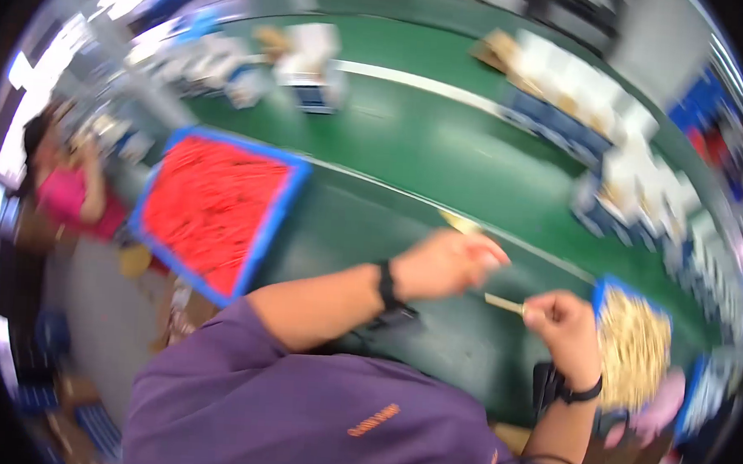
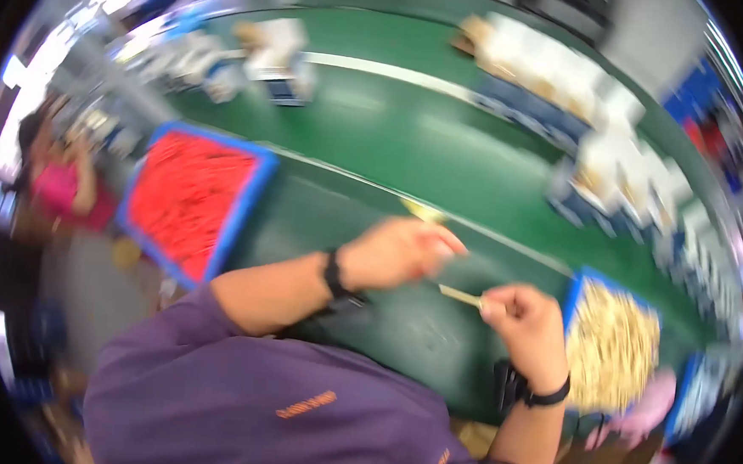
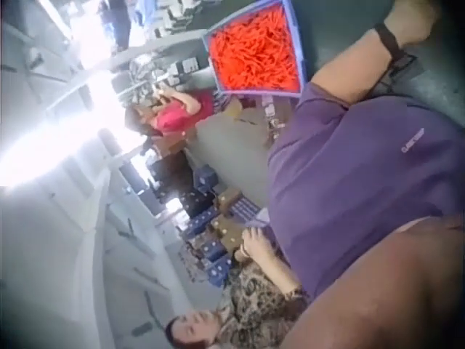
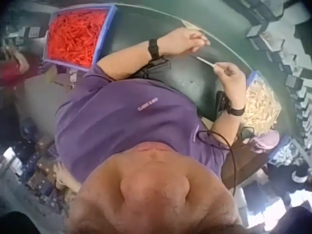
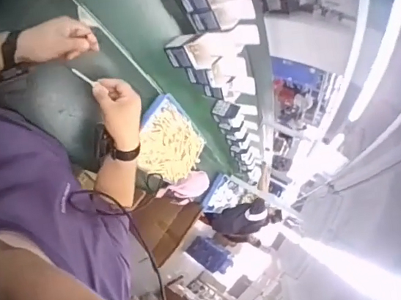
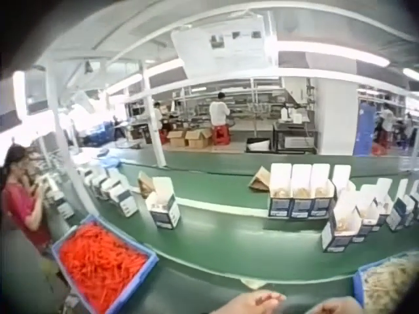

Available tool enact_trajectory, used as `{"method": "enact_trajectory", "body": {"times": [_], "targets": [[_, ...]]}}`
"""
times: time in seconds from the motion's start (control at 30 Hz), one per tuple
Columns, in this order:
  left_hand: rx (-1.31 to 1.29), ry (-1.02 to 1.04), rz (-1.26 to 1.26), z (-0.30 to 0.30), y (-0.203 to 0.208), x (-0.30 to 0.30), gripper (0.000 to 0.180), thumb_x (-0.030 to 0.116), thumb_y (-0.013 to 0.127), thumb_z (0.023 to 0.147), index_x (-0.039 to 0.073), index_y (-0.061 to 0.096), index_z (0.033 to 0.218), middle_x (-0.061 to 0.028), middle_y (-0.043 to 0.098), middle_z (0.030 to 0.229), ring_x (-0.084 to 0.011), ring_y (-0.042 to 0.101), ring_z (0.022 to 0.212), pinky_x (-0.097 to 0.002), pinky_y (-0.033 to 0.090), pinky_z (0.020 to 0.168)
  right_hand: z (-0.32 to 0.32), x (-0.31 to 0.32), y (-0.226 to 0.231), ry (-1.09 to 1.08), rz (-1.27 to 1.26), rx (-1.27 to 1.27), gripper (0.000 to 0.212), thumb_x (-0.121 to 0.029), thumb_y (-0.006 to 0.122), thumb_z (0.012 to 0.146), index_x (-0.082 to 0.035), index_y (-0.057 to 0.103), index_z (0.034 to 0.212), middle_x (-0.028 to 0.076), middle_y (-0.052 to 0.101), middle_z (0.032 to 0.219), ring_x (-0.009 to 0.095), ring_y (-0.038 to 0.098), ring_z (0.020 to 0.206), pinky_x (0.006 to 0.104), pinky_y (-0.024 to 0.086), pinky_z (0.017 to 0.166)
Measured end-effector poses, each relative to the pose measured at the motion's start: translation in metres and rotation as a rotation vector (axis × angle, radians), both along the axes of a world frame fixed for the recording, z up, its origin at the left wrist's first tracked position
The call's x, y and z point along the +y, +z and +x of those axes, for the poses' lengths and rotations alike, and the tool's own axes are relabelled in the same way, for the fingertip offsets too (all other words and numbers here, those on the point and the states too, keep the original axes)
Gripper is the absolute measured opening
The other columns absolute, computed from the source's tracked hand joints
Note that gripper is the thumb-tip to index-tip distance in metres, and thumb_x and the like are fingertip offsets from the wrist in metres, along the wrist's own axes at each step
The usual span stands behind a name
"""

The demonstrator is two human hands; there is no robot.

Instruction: The person picks up a red stick and a wooden stick, joins them together, and places the assembled piece into a box on the conveyor belt. This process is repeated for several boxes as they move along the line.

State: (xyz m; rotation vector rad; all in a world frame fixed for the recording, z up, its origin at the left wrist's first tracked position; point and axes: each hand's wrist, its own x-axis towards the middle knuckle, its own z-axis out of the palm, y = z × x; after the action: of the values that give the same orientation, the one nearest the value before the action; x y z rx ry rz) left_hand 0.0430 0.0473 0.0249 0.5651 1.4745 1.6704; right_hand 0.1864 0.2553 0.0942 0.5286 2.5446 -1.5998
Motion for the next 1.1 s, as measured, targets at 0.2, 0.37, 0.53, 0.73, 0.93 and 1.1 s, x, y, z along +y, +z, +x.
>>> {"method": "enact_trajectory", "body": {"times": [0.2,0.37,0.53,0.73,0.93,1.1], "targets": [[0.649,0.002,-0.226,0.019,0.008,-0.012,0.025,0.025,0.057,0.097,0.004,0.065,0.106,-0.0168,0.067,0.085,-0.0319,0.064,0.076,-0.041,0.051,0.071,-0.026,-0.042,-0.062,-0.029,-0.426,0.093,0.012,-0.006,0.068,0.091,0.002,0.067,0.1,0.003,0.068,0.084,0.008,0.06,0.066,0.0215,0.05,0.06],[0.769,0.129,-0.358,0.021,0.006,-0.034,0.027,0.026,0.056,0.096,0.001,0.063,0.106,-0.0212,0.066,0.088,-0.0387,0.063,0.081,-0.046,0.049,0.071,-0.048,-0.063,-0.073,-0.036,-0.591,0.11,0.012,-0.002,0.063,0.094,0.002,0.066,0.104,0.005,0.068,0.085,0.01,0.061,0.065,0.0219,0.051,0.059],[0.771,0.342,-0.285,0.034,0.028,-0.058,0.034,0.022,0.056,0.097,0.001,0.058,0.123,-0.0199,0.068,0.091,-0.0367,0.065,0.082,-0.044,0.051,0.073,-0.078,-0.08,-0.039,0.074,-0.636,0.045,0.014,-0.005,0.065,0.093,0.004,0.065,0.104,0.008,0.069,0.086,0.011,0.062,0.065,0.0227,0.051,0.061],[0.545,0.567,-0.03,0.056,0.023,-0.107,0.044,0.017,0.056,0.098,0.002,0.049,0.139,-0.0163,0.07,0.096,-0.0256,0.067,0.08,-0.0372,0.053,0.074,-0.116,-0.123,-0.017,0.529,-0.481,-0.072,0.018,-0.012,0.064,0.095,0.003,0.065,0.106,0.004,0.067,0.082,0.011,0.061,0.065,0.0237,0.051,0.061],[0.953,0.926,-0.152,0.053,0.019,-0.116,0.043,0.016,0.056,0.1,0.002,0.049,0.14,-0.0104,0.069,0.098,-0.0144,0.063,0.081,-0.0299,0.053,0.074,-0.117,-0.158,-0.013,0.409,-0.662,-0.057,0.016,-0.012,0.065,0.095,0.003,0.066,0.101,0.005,0.066,0.08,0.011,0.061,0.065,0.0237,0.051,0.061],[0.592,0.7,-0.119,0.038,0.033,-0.108,0.04,0.016,0.054,0.101,0.002,0.051,0.139,-0.0087,0.068,0.099,-0.013,0.062,0.081,-0.0278,0.052,0.073,-0.117,-0.145,-0.016,0.317,-0.576,0.177,0.015,-0.012,0.065,0.095,0.002,0.067,0.101,0.005,0.067,0.081,0.012,0.062,0.066,0.0241,0.052,0.061]]}}
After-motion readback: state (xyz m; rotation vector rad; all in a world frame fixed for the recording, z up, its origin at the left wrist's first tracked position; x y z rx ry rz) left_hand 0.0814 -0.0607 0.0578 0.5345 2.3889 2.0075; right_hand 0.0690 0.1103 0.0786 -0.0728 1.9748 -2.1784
